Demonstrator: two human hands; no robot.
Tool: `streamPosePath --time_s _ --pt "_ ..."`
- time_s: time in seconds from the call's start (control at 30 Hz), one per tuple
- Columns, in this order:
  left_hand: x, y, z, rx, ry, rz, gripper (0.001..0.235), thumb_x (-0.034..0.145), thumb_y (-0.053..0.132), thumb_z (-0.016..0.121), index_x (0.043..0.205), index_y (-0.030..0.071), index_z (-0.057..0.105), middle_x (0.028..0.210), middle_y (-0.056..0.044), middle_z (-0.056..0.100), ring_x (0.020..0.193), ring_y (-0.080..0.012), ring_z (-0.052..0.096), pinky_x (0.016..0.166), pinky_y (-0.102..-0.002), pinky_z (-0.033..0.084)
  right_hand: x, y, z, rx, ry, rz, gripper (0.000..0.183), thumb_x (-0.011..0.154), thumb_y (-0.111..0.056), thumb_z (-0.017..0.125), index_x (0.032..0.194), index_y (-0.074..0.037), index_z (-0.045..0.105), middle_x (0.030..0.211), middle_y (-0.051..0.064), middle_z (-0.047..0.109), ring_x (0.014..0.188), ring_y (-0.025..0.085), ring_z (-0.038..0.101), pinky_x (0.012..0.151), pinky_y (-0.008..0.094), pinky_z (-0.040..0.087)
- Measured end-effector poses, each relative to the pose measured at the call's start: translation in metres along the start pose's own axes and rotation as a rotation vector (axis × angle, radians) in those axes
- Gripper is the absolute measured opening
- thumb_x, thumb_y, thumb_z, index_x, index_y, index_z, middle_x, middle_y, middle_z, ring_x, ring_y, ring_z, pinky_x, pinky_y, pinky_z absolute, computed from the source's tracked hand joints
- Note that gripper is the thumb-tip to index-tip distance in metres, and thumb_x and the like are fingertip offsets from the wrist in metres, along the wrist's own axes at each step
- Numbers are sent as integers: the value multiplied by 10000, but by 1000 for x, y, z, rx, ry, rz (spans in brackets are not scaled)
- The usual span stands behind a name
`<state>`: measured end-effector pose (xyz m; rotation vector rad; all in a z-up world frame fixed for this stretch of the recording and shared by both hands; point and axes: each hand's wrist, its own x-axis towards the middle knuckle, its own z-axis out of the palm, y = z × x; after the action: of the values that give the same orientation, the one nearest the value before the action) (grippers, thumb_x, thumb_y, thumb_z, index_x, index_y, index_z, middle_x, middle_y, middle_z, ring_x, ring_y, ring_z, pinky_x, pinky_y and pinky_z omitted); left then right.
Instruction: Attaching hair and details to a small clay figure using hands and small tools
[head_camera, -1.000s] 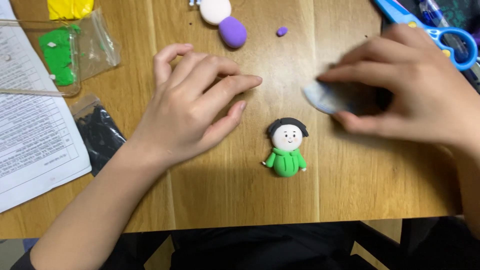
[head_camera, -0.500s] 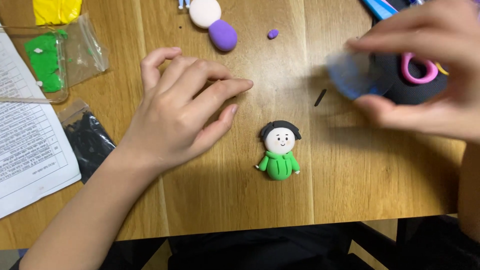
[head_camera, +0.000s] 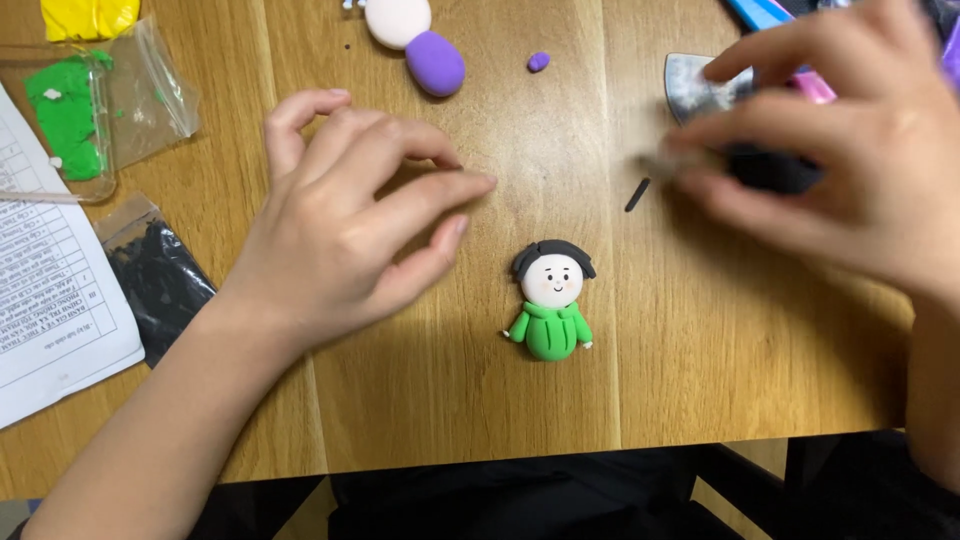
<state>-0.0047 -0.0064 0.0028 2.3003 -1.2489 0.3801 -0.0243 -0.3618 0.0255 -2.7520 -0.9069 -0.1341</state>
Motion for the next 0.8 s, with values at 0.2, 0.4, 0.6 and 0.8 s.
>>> streamPosePath --time_s 0.2,0.4,0.6,0.8 --pt "-3 10 5 -67 -96 29 319 871 269 855 1136 111 777 1161 -112 697 1071 -304 592 1050 -575 320 11 -16 6 129 -49 -19 134 984 -240 827 1108 -194 806 1355 146 627 1195 382 498 1071 464 366" --pt "-6 18 6 -113 -159 28 331 927 323 760 1168 96 750 1188 -94 666 1084 -297 579 1016 -547 290 13 -24 12 171 -51 18 86 1011 -224 807 1059 -156 785 1319 131 645 1228 353 526 1127 476 346" --pt "-5 23 10 -249 -128 -35 249 930 174 753 1153 77 696 1163 -96 600 1063 -317 561 965 -561 319 34 -60 4 285 -88 -40 143 946 -224 757 1057 -140 790 1198 100 649 1126 318 524 1047 451 369" --pt "-5 20 7 -272 -57 -80 168 939 127 772 1095 95 719 1105 -75 616 1058 -301 550 969 -535 288 37 -66 19 278 -67 -75 142 976 -208 786 1096 -134 802 1164 86 642 1114 330 510 1006 412 391"
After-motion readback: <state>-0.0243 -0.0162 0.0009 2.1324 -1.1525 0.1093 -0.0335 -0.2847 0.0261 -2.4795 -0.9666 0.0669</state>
